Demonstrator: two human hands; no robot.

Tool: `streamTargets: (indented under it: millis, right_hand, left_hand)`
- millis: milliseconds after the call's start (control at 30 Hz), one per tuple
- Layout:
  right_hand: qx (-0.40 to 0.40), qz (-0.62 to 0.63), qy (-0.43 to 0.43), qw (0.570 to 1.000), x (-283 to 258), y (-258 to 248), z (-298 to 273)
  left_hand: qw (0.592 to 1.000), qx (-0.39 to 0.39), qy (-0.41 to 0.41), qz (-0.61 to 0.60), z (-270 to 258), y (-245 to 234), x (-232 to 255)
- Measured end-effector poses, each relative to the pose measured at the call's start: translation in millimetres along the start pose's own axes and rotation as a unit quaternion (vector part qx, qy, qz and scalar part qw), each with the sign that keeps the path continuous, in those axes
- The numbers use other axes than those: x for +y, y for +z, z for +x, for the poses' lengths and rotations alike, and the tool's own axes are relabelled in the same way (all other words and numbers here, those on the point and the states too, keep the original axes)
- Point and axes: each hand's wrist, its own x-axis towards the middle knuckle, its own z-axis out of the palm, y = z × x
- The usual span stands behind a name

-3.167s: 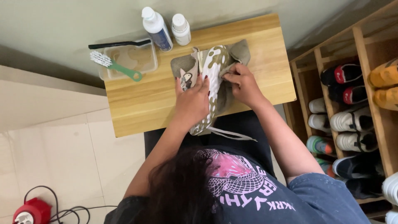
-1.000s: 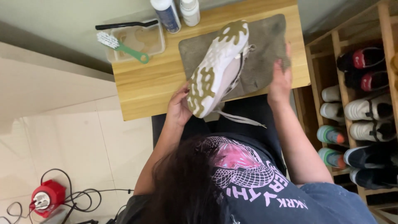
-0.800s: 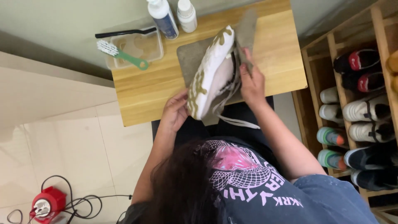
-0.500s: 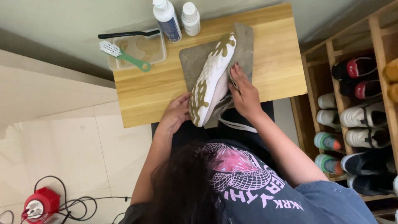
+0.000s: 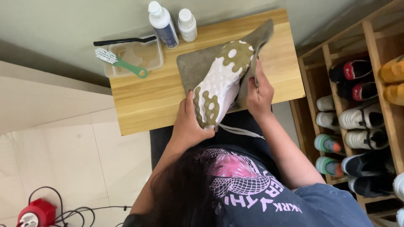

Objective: The person cleans a white and gold sneaker using a cloth. They wipe the sole and upper parts of the shoe, then remove the laces and continue wiping the shoe's surface.

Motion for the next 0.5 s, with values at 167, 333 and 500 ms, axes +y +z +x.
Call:
streamTargets:
  millis: [167,333,500]
  right_hand:
    - [0.025,0.061,0.144,0.987,76.5,-15.5,-10.9]
    - [0.078,0.146,0.199,0.966,71.4,-25.9,-21.7]
    - [0.049,0.144,0.189,0.970,25.1,-20.0,-10.0]
  left_hand:
    - [1.000,0.029,0.008,-0.005,-5.5,11.0,-0.1]
    - [0.998,0.061,0.023,0.008,-7.4,29.5,1.8]
    - [0.970,0.182,0.148,-0.058,-1.0,33.8,-7.0]
